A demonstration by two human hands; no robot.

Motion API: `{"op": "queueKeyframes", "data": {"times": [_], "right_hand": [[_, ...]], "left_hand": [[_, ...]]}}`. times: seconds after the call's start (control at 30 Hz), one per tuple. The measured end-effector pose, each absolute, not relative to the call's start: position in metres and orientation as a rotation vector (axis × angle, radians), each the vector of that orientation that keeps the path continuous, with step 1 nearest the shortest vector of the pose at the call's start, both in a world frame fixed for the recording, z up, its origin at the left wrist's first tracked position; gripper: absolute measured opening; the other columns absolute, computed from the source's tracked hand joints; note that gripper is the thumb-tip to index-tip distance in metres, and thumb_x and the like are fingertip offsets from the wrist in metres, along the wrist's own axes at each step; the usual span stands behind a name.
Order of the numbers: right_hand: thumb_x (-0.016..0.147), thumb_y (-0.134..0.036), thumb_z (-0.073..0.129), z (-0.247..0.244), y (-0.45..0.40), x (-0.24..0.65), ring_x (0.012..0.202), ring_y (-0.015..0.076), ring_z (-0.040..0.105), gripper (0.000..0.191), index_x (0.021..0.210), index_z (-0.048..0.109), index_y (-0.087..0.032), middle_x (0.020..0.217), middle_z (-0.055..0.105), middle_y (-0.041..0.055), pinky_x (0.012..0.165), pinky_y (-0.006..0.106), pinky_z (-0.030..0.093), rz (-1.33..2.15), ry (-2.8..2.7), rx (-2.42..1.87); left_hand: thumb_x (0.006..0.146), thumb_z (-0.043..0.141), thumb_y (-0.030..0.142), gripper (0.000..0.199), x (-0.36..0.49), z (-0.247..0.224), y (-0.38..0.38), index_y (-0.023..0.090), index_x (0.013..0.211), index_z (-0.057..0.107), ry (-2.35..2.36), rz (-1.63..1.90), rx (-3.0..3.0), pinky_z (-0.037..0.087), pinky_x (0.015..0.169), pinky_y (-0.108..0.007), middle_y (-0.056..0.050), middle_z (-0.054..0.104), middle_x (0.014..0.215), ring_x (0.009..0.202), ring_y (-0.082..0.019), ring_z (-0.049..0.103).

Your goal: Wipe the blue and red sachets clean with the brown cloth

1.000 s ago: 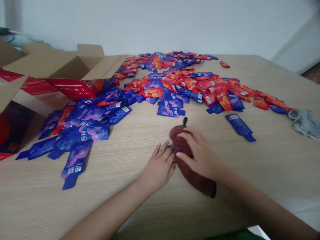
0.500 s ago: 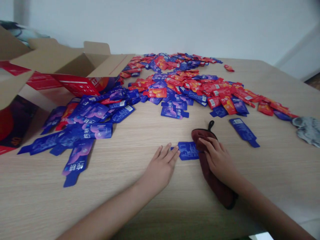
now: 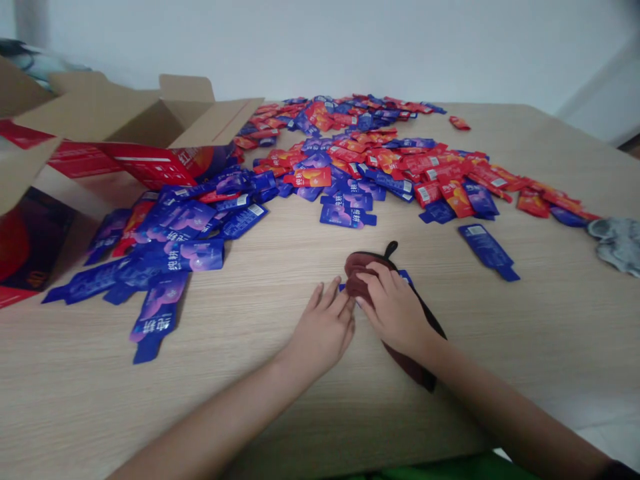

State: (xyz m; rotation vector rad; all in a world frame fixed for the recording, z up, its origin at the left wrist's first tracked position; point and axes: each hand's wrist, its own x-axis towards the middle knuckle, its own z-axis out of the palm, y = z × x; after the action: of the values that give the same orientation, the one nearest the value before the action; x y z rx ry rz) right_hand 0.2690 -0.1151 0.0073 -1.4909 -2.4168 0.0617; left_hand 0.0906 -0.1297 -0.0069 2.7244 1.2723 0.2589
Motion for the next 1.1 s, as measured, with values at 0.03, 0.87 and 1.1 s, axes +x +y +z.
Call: {"op": "queueKeyframes", "data": {"times": [0.03,0.87,1.1], "right_hand": [[0.093,-0.028,0.044,0.005,-0.116,0.272,0.106,0.0331,0.053,0.035,0.125,0.053,-0.015,0.131,0.051,0.0185,0.087,0.049,0.046,0.040,-2.406,-1.527],[0.093,-0.028,0.045,0.008,-0.109,0.266,0.099,0.0313,0.052,0.042,0.132,0.053,-0.017,0.130,0.052,0.0168,0.083,0.046,0.045,-0.049,-2.475,-1.587],[0.091,-0.023,0.048,0.001,-0.111,0.318,0.106,0.0325,0.052,0.038,0.127,0.056,-0.015,0.124,0.052,0.0178,0.086,0.045,0.047,-0.145,-2.327,-1.792]], "left_hand": [[0.096,0.041,0.024,0.043,0.090,-0.007,-0.129,0.014,0.136,0.052,1.272,0.261,2.717,0.031,0.114,-0.052,-0.012,0.051,0.143,0.141,-0.031,0.035],[0.097,0.041,0.027,0.044,0.087,0.000,-0.126,0.015,0.139,0.049,1.264,0.174,2.683,0.030,0.115,-0.050,-0.010,0.049,0.146,0.142,-0.029,0.033],[0.098,0.038,0.024,0.048,0.087,-0.003,-0.125,0.018,0.145,0.042,1.269,0.134,2.679,0.028,0.116,-0.047,-0.004,0.038,0.155,0.144,-0.027,0.029]]}}
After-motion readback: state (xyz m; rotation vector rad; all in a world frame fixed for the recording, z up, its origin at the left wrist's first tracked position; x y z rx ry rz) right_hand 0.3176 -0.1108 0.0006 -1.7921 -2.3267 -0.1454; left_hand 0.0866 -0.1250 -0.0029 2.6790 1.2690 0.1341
